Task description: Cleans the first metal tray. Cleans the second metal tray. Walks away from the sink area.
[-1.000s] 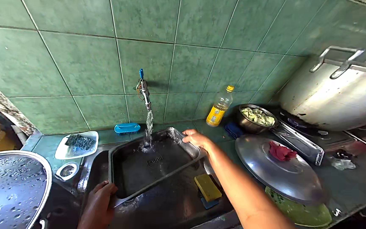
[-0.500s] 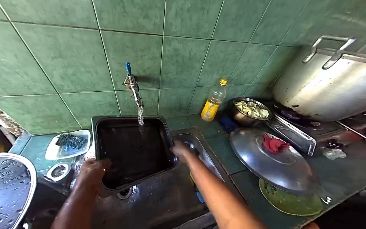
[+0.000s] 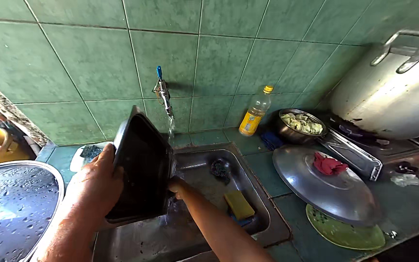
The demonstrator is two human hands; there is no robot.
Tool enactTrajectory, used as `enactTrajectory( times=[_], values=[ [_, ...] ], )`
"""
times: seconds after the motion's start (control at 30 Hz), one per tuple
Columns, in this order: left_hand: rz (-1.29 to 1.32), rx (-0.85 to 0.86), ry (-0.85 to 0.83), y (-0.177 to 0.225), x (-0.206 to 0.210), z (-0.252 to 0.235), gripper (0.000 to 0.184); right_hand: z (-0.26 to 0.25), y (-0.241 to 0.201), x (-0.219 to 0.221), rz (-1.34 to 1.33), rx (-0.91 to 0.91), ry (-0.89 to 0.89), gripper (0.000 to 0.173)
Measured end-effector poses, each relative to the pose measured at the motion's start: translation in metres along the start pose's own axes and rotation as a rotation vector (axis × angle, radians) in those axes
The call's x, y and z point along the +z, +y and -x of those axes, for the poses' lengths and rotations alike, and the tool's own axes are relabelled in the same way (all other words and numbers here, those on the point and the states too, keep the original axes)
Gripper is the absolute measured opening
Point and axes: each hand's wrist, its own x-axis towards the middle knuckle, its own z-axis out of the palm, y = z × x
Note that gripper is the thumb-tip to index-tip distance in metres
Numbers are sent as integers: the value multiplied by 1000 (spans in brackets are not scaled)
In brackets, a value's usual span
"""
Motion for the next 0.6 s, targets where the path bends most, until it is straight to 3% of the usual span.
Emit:
enactTrajectory(
  times=[0.17, 0.3, 0.47, 0.6],
  values=[
    [286, -169, -27, -12, 18, -6, 26, 22, 6, -83, 218, -212, 124, 38],
    [695, -355, -88, -36, 78, -26, 27, 14, -1, -171, 200, -390, 136, 40],
    [532, -369, -200, -46, 173, -38, 35, 86, -65, -205, 637, -463, 427, 33],
    [516, -357, -247, -19, 206, -44, 34, 119, -71, -215, 678, -562, 540, 33]
  ],
)
